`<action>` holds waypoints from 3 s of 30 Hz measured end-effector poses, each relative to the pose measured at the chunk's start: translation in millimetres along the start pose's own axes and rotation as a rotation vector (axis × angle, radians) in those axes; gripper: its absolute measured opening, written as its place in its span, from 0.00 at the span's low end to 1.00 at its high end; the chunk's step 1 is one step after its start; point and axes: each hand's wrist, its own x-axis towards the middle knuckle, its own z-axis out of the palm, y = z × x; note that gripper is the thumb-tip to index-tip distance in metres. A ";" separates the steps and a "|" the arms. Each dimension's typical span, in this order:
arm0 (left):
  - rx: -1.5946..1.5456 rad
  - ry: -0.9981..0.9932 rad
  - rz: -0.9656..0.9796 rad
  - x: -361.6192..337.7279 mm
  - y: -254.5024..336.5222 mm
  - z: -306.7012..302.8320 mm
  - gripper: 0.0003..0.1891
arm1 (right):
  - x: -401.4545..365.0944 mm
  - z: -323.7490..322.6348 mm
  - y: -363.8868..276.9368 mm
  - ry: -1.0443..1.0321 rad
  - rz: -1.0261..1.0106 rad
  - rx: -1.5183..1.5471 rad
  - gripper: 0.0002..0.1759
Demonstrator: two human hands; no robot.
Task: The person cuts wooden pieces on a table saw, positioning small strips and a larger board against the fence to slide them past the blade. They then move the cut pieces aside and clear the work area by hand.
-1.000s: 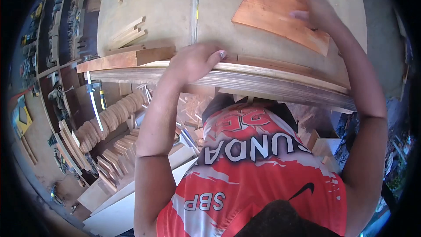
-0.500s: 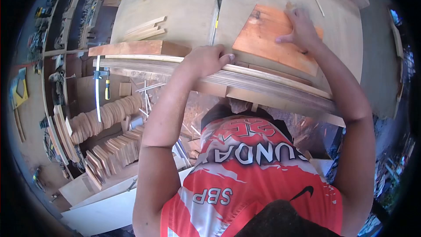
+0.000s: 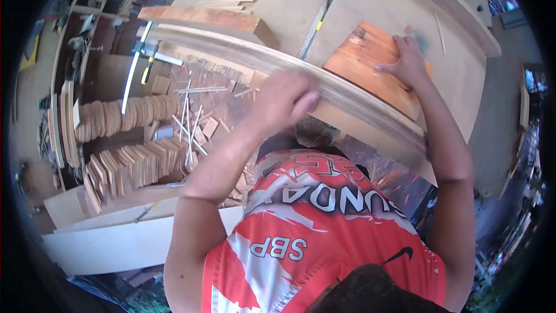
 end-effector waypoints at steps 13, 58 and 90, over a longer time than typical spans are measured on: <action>-0.320 0.146 -0.985 -199.4 -188.6 140.4 0.20 | 8.5 17.9 15.9 -0.008 0.050 -0.039 0.57; 0.208 0.584 0.126 52.6 74.2 133.3 0.07 | -4.7 -11.5 6.4 -0.034 0.079 -0.217 0.62; 0.138 0.585 0.180 35.1 61.1 131.0 0.10 | -9.3 -0.8 13.5 0.086 0.182 -0.221 0.55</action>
